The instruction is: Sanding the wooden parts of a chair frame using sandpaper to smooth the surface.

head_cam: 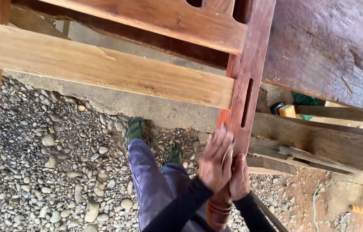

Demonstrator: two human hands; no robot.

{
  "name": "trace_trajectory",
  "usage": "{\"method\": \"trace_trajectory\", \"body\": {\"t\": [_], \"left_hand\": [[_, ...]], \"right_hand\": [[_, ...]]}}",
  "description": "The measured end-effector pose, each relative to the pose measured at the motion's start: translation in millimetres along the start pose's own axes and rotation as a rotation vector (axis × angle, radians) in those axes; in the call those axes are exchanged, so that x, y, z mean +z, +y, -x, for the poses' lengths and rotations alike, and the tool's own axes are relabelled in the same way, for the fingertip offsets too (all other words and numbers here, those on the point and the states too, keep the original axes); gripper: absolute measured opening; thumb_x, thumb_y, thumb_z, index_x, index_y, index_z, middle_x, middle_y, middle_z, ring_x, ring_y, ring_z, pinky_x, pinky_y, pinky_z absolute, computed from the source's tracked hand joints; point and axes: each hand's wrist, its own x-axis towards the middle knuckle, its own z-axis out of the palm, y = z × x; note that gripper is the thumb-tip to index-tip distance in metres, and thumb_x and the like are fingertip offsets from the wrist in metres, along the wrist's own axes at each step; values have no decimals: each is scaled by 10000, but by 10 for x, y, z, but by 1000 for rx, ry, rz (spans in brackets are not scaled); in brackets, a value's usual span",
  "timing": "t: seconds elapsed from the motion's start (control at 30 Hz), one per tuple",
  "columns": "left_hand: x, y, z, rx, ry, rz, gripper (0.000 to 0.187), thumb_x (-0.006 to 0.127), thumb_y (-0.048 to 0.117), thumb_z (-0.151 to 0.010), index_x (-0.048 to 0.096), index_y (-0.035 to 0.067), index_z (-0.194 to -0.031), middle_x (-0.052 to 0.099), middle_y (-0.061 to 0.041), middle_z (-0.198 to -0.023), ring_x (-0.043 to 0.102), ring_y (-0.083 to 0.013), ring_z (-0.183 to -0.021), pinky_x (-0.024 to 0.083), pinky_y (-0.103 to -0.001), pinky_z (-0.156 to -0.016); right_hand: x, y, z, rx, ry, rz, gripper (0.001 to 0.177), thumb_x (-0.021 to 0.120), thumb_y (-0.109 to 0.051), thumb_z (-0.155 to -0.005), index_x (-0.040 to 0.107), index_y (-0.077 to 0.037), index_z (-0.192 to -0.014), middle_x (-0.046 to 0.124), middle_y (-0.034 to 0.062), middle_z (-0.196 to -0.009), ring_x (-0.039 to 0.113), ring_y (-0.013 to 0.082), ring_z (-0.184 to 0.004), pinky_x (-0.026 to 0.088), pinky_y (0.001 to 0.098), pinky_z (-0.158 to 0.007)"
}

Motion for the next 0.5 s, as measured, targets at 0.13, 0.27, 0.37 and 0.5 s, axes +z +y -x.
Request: {"method": "trace_trajectory", "body": {"t": [0.13, 0.27, 0.37, 0.5], "left_hand": [[54, -3, -225, 33, 28, -48, 429, 503, 128, -1076, 522, -27, -1476, 490, -240, -1573, 457, -388, -1507, 350, -507, -1268], [-11, 92, 96, 87, 44, -109, 467, 507, 134, -1042, 505, -53, -1470, 447, -292, -1572, 425, -442, -1490, 347, -509, -1237], [32, 37, 105, 83, 6, -207, 475, 511, 150, -1034, 508, -60, -1459, 451, -301, -1557, 452, -443, -1462, 367, -497, -1216], [152, -210, -298, 68, 29, -157, 383, 504, 147, -1107, 545, -4, -1456, 505, -236, -1578, 514, -375, -1493, 465, -429, -1225]], "right_hand": [[-14, 35, 33, -50, 4, 30, 665, 247, -469, -1088, 393, -3, -1539, 543, 114, -1486, 525, 199, -1340, 421, 329, -1114], [-158, 170, -100, -24, -5, 15, 707, 232, -519, -1086, 456, 10, -1498, 615, 128, -1377, 585, 198, -1234, 473, 343, -1033], [-224, 287, -80, 44, 41, -41, 719, 240, -538, -1090, 499, 23, -1458, 658, 128, -1294, 623, 197, -1154, 507, 345, -979], [-209, 340, -92, 51, 87, -146, 709, 258, -554, -1094, 526, 28, -1396, 673, 118, -1245, 645, 188, -1119, 518, 334, -984]]}}
